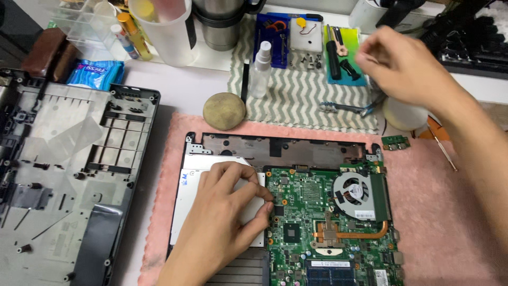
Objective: The person installs a silver optical drive into the laptop chassis and secures it with screws. They then connect a small circuit board to the motherboard and attach a ribbon cable to the drive.
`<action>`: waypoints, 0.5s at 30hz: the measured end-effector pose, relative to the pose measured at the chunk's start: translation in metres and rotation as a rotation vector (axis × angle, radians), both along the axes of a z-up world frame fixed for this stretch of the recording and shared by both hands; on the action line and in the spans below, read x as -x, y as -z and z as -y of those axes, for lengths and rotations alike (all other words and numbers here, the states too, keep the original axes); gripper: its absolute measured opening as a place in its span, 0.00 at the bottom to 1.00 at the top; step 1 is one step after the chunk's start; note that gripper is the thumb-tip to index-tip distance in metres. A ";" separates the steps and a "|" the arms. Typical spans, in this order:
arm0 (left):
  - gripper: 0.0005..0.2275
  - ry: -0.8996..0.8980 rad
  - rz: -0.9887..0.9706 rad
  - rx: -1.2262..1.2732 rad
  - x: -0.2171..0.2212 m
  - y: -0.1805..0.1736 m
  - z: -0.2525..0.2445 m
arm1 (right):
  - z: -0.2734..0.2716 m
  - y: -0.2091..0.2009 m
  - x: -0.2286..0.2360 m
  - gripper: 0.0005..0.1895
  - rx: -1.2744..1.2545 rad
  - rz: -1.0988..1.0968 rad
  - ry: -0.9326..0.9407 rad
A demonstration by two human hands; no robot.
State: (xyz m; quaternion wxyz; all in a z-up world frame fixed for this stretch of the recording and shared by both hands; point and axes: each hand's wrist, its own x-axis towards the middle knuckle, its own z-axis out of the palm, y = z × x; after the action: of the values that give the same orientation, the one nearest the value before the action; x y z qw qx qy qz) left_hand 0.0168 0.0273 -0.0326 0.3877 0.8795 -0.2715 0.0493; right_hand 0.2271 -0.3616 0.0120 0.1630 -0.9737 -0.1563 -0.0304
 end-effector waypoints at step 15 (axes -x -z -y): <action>0.04 0.016 0.090 0.007 0.001 -0.001 -0.003 | 0.070 0.051 0.147 0.06 -0.078 0.070 0.059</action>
State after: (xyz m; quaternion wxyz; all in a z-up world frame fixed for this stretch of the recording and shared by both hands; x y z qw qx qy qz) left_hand 0.0159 0.0302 -0.0315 0.3783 0.8729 -0.2957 0.0867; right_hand 0.0803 -0.4316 -0.0394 0.1942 -0.9691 -0.1320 -0.0753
